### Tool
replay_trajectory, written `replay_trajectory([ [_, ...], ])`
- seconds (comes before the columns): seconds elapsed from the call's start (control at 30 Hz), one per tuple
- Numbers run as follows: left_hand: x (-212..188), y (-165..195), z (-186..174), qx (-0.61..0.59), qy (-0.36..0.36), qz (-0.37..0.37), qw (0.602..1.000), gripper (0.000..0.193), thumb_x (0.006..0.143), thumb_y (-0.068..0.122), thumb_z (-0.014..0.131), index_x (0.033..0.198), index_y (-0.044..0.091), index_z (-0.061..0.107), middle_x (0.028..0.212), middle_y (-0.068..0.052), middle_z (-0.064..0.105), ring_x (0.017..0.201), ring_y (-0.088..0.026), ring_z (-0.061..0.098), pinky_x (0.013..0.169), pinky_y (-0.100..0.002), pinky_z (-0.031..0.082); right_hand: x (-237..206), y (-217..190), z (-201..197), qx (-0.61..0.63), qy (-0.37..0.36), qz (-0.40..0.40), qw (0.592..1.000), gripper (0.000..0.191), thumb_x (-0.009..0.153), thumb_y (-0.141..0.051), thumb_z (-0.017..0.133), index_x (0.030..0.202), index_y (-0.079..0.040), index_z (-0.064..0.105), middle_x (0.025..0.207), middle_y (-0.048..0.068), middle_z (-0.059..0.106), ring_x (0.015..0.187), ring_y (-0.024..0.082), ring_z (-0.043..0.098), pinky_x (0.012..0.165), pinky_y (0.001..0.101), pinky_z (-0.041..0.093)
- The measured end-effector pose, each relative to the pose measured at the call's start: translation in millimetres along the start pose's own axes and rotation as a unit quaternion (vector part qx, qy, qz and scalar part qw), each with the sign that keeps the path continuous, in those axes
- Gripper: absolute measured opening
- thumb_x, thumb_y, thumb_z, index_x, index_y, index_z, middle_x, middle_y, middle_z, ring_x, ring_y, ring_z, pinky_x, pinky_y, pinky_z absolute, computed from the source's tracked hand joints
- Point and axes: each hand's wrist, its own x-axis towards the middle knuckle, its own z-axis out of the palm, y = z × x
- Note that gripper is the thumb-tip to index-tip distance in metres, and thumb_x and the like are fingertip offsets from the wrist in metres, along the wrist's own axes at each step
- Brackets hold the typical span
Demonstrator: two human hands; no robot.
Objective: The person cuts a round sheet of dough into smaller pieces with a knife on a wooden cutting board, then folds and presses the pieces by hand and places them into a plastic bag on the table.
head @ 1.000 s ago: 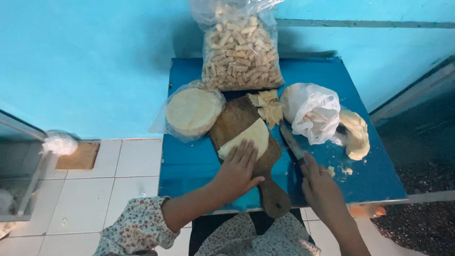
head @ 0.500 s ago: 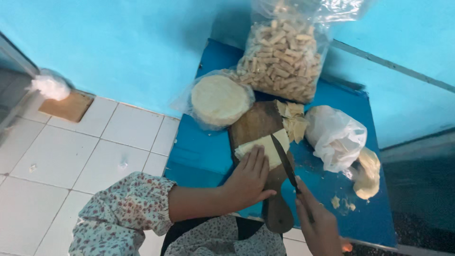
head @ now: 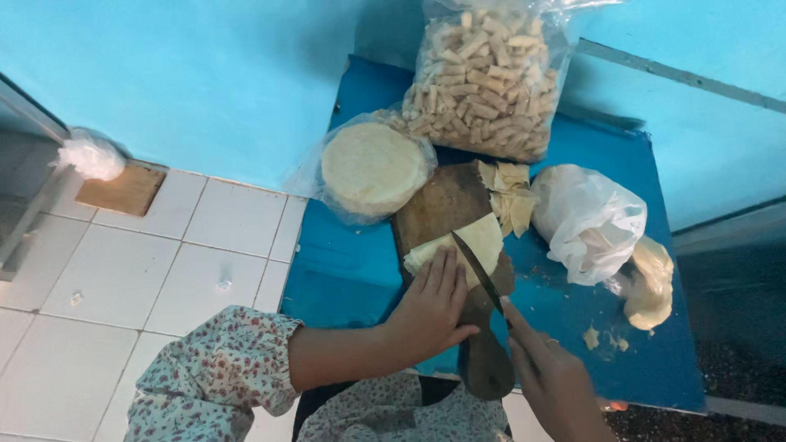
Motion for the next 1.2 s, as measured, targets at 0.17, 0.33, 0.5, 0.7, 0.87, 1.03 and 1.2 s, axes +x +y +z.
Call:
replay_trajectory([
  [0.17, -4, -4, -2, 0.003, -0.004, 0.004, 1.000, 0.094, 0.090, 0.064, 0.060, 0.136, -0.018, 0.050, 0.147, -0.044, 0.041, 0.143, -0.054, 0.038, 0.115, -0.057, 0.035, 0, -9, -6, -0.001, -0.012, -0.017, 1.000, 0.068, 0.090, -0.016, 0.064, 0.155, -0.025, 0.049, 0.087, 0.019, 0.072, 0.076, 0.038, 0.072, 0.063, 0.0461, 0.055],
  [0.33, -7, -8, -3, 0.005, -0.013, 0.003, 1.000, 0.096, 0.090, 0.064, 0.060, 0.136, -0.019, 0.049, 0.145, -0.046, 0.041, 0.142, -0.055, 0.039, 0.114, -0.057, 0.037, 0, -15, -7, -0.048, -0.079, 0.051, 0.994, 0.072, 0.093, -0.020, 0.060, 0.161, -0.031, 0.039, 0.082, 0.018, 0.067, 0.063, 0.035, 0.070, 0.060, 0.0455, 0.056],
  [0.5, -12, -10, -7, 0.014, -0.013, 0.005, 1.000, 0.095, 0.089, 0.064, 0.062, 0.137, -0.017, 0.049, 0.147, -0.044, 0.040, 0.143, -0.054, 0.038, 0.113, -0.057, 0.037, -4, -14, -4, -0.029, -0.013, -0.049, 0.998, 0.070, 0.092, -0.018, 0.061, 0.159, -0.025, 0.041, 0.077, 0.019, 0.065, 0.063, 0.039, 0.066, 0.057, 0.0486, 0.053],
  [0.7, -14, -13, -14, 0.023, -0.010, 0.010, 1.000, 0.096, 0.088, 0.063, 0.064, 0.137, -0.017, 0.049, 0.149, -0.044, 0.039, 0.143, -0.054, 0.038, 0.113, -0.056, 0.038, -5, -12, 1, 0.008, -0.036, -0.038, 0.999, 0.073, 0.091, -0.016, 0.061, 0.161, -0.025, 0.038, 0.081, 0.019, 0.065, 0.064, 0.040, 0.066, 0.055, 0.0497, 0.052],
  [0.87, -13, -13, -21, 0.019, -0.007, 0.005, 1.000, 0.095, 0.087, 0.062, 0.066, 0.138, -0.017, 0.049, 0.150, -0.043, 0.040, 0.143, -0.053, 0.040, 0.113, -0.055, 0.038, -7, -17, 3, -0.004, -0.026, -0.045, 0.999, 0.072, 0.092, -0.017, 0.060, 0.160, -0.025, 0.039, 0.078, 0.019, 0.063, 0.062, 0.039, 0.066, 0.053, 0.0483, 0.053],
  [1.03, -13, -14, -24, 0.022, 0.001, 0.008, 1.000, 0.096, 0.087, 0.062, 0.066, 0.139, -0.017, 0.049, 0.149, -0.042, 0.041, 0.143, -0.052, 0.041, 0.113, -0.054, 0.039, -4, -23, -1, -0.013, -0.059, -0.010, 0.998, 0.072, 0.092, -0.019, 0.059, 0.160, -0.027, 0.038, 0.084, 0.017, 0.065, 0.061, 0.038, 0.067, 0.054, 0.0475, 0.054],
  [1.2, -13, -14, -25, 0.015, -0.003, 0.006, 1.000, 0.095, 0.087, 0.062, 0.065, 0.138, -0.018, 0.050, 0.149, -0.042, 0.041, 0.142, -0.053, 0.041, 0.113, -0.055, 0.039, -5, -27, -5, 0.004, -0.061, -0.032, 0.998, 0.073, 0.093, -0.016, 0.059, 0.161, -0.021, 0.035, 0.079, 0.018, 0.063, 0.060, 0.036, 0.067, 0.052, 0.0459, 0.054],
])
